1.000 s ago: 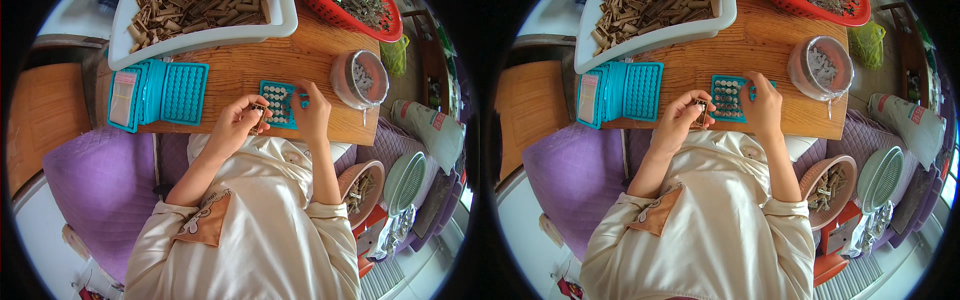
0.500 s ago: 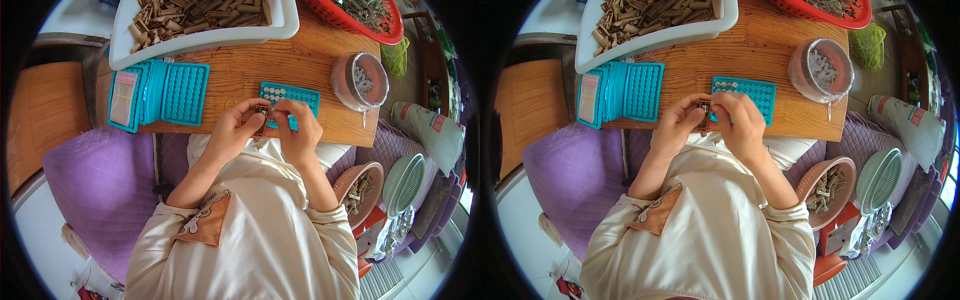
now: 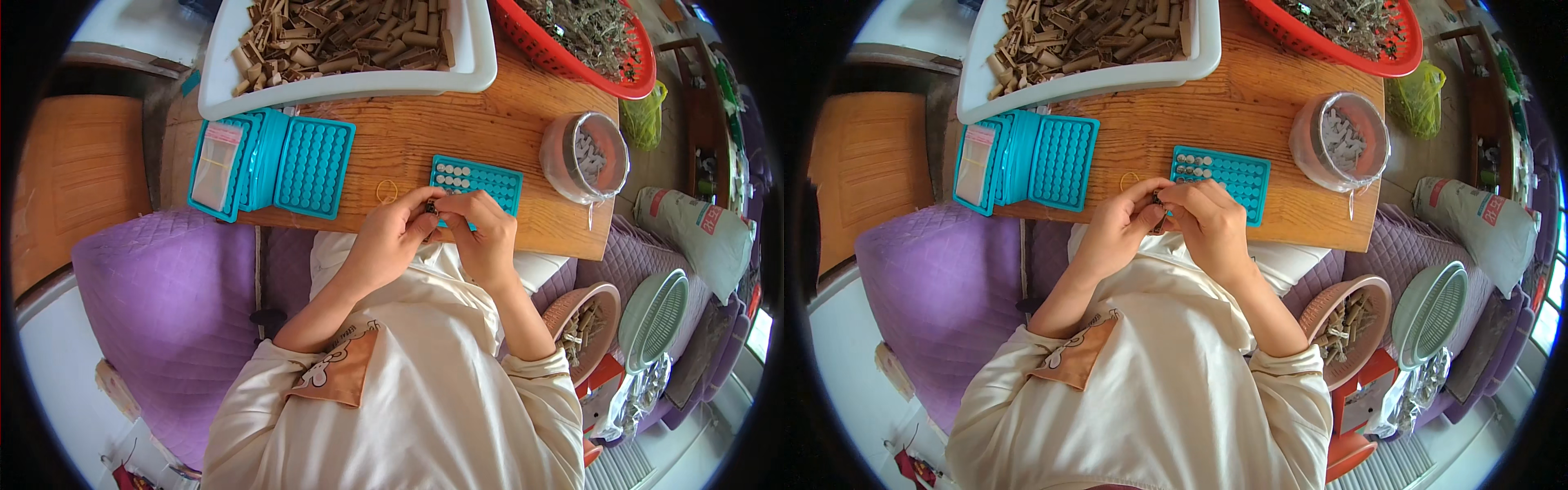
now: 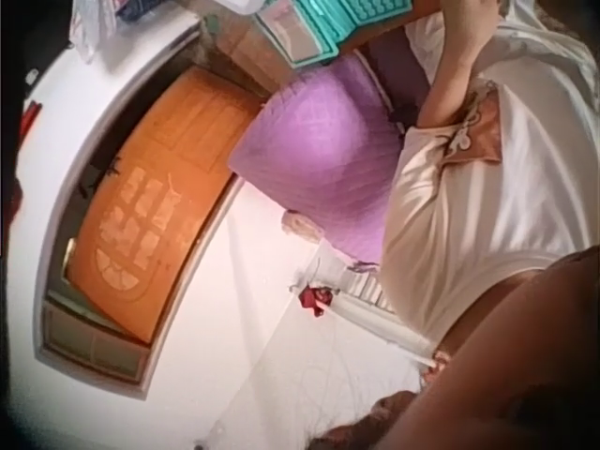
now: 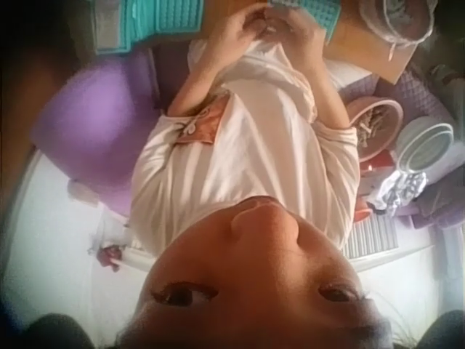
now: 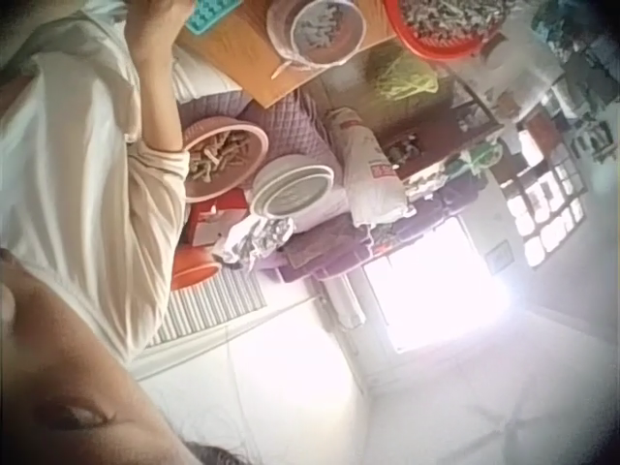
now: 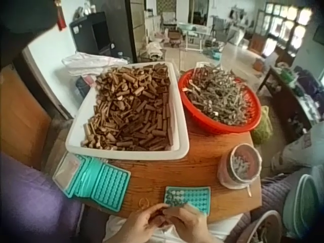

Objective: The person assembles filters by taking cardboard tubes from a container, inserting small pellets from a mold tray into them, and fitting paper strips into the tubes by hand.

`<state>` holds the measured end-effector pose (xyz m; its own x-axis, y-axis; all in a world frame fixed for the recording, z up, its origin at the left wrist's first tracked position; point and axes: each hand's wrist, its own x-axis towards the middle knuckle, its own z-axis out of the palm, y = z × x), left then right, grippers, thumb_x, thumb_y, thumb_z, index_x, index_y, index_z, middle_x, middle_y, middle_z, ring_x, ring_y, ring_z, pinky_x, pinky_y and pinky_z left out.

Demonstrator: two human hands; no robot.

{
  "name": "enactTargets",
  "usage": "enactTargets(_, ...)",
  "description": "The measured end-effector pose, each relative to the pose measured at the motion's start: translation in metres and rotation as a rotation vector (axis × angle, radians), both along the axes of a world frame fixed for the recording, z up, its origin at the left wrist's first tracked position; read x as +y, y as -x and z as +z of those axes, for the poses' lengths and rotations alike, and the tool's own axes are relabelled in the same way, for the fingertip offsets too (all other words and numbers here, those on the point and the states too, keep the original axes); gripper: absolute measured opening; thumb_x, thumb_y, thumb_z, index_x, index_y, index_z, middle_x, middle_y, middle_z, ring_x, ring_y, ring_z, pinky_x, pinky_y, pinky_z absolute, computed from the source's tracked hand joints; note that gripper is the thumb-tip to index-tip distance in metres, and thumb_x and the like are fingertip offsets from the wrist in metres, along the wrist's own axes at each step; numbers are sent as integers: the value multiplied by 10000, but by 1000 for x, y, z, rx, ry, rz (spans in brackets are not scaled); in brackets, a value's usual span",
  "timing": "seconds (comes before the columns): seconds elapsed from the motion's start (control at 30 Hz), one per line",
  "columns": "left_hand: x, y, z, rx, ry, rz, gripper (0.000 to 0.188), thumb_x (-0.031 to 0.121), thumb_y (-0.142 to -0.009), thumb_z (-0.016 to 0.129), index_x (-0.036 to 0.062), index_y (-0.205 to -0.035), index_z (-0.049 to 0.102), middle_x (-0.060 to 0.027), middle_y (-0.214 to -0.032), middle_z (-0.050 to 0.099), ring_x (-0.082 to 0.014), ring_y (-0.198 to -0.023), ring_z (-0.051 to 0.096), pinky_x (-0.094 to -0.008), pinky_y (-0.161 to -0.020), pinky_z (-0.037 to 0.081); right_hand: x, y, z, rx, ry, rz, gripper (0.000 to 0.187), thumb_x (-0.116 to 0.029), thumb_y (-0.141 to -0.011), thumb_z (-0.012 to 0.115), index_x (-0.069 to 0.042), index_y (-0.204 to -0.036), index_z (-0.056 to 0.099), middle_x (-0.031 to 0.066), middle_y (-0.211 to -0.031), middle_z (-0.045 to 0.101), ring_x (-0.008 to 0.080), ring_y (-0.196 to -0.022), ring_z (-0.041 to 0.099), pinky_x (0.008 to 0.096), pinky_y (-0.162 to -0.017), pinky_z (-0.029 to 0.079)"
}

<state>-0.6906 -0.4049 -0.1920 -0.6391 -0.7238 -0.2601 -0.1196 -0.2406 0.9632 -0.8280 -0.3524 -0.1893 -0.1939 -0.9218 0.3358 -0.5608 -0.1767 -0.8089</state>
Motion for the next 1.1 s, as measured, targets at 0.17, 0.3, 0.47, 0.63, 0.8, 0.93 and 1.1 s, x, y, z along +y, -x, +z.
enactTargets(0.17,-5,-3,12,-8,-1,2,247,55,-834,503,-23,-1066,476,-91,-705,585,-110,-647,577,-232,-586,459,-21,1,34,-196,-285,45,320,44,-659,599,-35,-963,536,103,-839,518,253,-734,527,311,-617,441)
enactTargets(0.3,-9,-8,16,127,-180,49,249,76,-847,502,-39,-1066,470,-54,-786,588,-102,-666,571,-223,-594,461,-43,11,49,-114,-430,269,378,-15,-611,656,-34,-971,541,111,-904,497,256,-789,515,333,-656,447)
enactTargets(0.47,-30,-33,14,368,-324,91,264,104,-839,531,-29,-1062,483,-60,-847,576,-102,-641,542,-229,-628,470,-99,15,60,-70,-329,619,260,-71,-673,646,-26,-917,570,86,-838,561,196,-737,546,297,-639,452)
enactTargets(0.63,-45,-51,36,263,-324,202,269,140,-832,547,-18,-1044,494,-99,-890,590,-118,-659,561,-244,-629,480,-222,-10,63,122,-33,412,228,-157,-728,622,-21,-903,567,97,-751,614,201,-678,598,301,-625,465)
enactTargets(0.8,-40,-51,30,285,-390,192,250,38,-825,520,-7,-1069,489,-108,-928,588,-124,-714,587,-229,-621,473,-315,-54,9,677,-116,160,266,-154,-728,621,-40,-949,526,163,-813,605,299,-779,601,367,-644,498)
enactTargets(0.93,-38,-60,29,360,-405,184,256,3,-822,501,-4,-1078,486,-90,-907,581,-114,-685,569,-223,-618,472,-328,-70,5,929,-276,260,247,-56,-762,529,-90,-1007,518,165,-910,590,306,-861,583,399,-665,506)
enactTargets(1.1,-42,-54,29,328,-416,216,242,26,-816,518,1,-1056,498,-81,-863,582,-122,-655,564,-235,-590,469,-325,-57,3,863,-317,319,271,-19,-748,497,-93,-1008,521,140,-943,580,304,-920,551,388,-741,478)
